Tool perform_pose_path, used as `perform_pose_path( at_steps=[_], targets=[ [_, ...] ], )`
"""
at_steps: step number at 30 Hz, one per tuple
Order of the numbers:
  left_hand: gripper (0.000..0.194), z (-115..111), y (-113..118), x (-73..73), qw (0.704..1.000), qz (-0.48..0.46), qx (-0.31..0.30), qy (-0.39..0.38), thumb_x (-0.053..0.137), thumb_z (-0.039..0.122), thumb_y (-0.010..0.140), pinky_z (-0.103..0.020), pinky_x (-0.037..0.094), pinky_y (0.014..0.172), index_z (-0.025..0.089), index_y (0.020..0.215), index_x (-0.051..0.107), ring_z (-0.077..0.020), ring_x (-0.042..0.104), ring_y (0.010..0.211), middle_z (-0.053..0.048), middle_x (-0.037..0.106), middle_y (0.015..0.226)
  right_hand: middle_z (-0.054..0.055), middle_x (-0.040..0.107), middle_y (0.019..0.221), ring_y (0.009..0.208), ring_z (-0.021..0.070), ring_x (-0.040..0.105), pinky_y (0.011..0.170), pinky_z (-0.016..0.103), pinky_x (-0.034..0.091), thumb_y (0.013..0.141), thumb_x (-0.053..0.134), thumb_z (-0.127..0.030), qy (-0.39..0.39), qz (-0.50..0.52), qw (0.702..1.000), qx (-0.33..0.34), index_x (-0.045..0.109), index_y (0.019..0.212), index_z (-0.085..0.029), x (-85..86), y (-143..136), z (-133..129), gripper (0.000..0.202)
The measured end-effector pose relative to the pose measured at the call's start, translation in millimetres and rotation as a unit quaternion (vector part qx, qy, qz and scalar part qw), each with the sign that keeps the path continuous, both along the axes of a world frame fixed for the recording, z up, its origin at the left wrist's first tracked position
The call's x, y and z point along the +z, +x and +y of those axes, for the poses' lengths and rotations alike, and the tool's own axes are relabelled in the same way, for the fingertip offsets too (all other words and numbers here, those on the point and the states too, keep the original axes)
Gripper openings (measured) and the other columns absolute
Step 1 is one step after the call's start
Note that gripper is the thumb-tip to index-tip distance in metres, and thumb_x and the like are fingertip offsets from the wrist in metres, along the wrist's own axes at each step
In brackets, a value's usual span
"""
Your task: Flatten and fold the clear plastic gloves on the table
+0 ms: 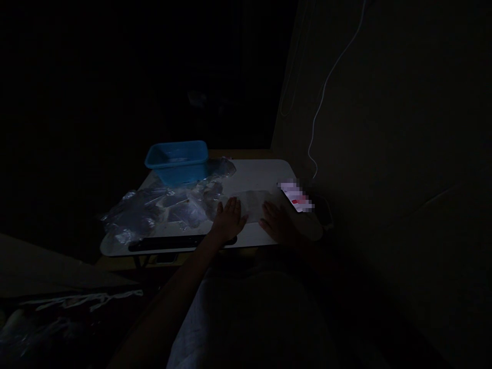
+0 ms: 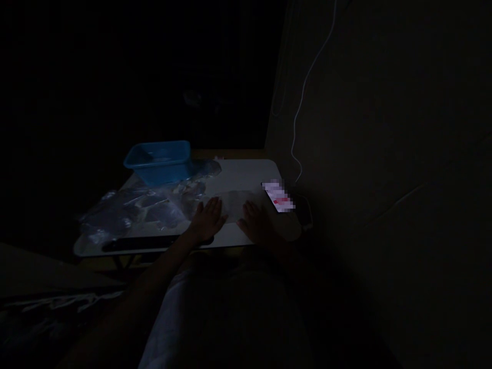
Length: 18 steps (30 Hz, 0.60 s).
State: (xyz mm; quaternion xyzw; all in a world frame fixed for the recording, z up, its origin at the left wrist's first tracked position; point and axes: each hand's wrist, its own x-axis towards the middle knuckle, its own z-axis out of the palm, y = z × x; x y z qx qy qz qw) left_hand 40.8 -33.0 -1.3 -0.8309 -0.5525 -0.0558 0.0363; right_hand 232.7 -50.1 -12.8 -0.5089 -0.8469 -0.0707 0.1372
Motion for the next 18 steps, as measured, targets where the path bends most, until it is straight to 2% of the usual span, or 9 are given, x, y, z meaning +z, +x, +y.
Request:
perform_pose_path(
  at_steps=[8, 14, 18],
  targets=[
    [0.059, 0, 0, 1.5, 1.000, 0.012, 0.003, -0.001, 0.021, 0.042, 0.089, -0.051, 0.018, 0.103, 0.004, 0.134, 0.029, -0.0285, 0.020, 0.132, -0.020, 0.026, 0.141, 0.020, 0.039, 0.134, 0.127, 0.0279, 0.032, 0.102, 0.049, 0.024, 0.089, 0.031, -0.038, 0.022, 0.024, 0.998, -0.049, 0.042, 0.127, -0.003, -5.1, 9, 3, 0.052],
    [0.060, -1, 0, 0.9, 1.000, 0.018, 0.007, 0.014, 0.022, 0.043, 0.089, -0.053, 0.019, 0.101, 0.004, 0.134, 0.030, -0.0310, 0.021, 0.131, -0.022, 0.026, 0.140, 0.015, 0.036, 0.138, 0.129, 0.0232, 0.029, 0.105, 0.048, 0.020, 0.090, 0.029, -0.033, 0.009, 0.021, 0.999, 0.037, 0.040, 0.130, -0.010, 9.0, -10, 19, 0.047],
    [0.060, -2, 0, 0.7, 1.000, 0.018, 0.016, 0.011, 0.024, 0.043, 0.088, -0.053, 0.018, 0.101, 0.005, 0.134, 0.030, -0.0321, 0.021, 0.131, -0.023, 0.027, 0.140, 0.013, 0.037, 0.137, 0.129, 0.0223, 0.030, 0.105, 0.046, 0.021, 0.090, 0.029, -0.034, -0.006, -0.002, 0.998, 0.065, 0.040, 0.130, -0.012, 7.8, -23, 31, 0.047]
  ],
)
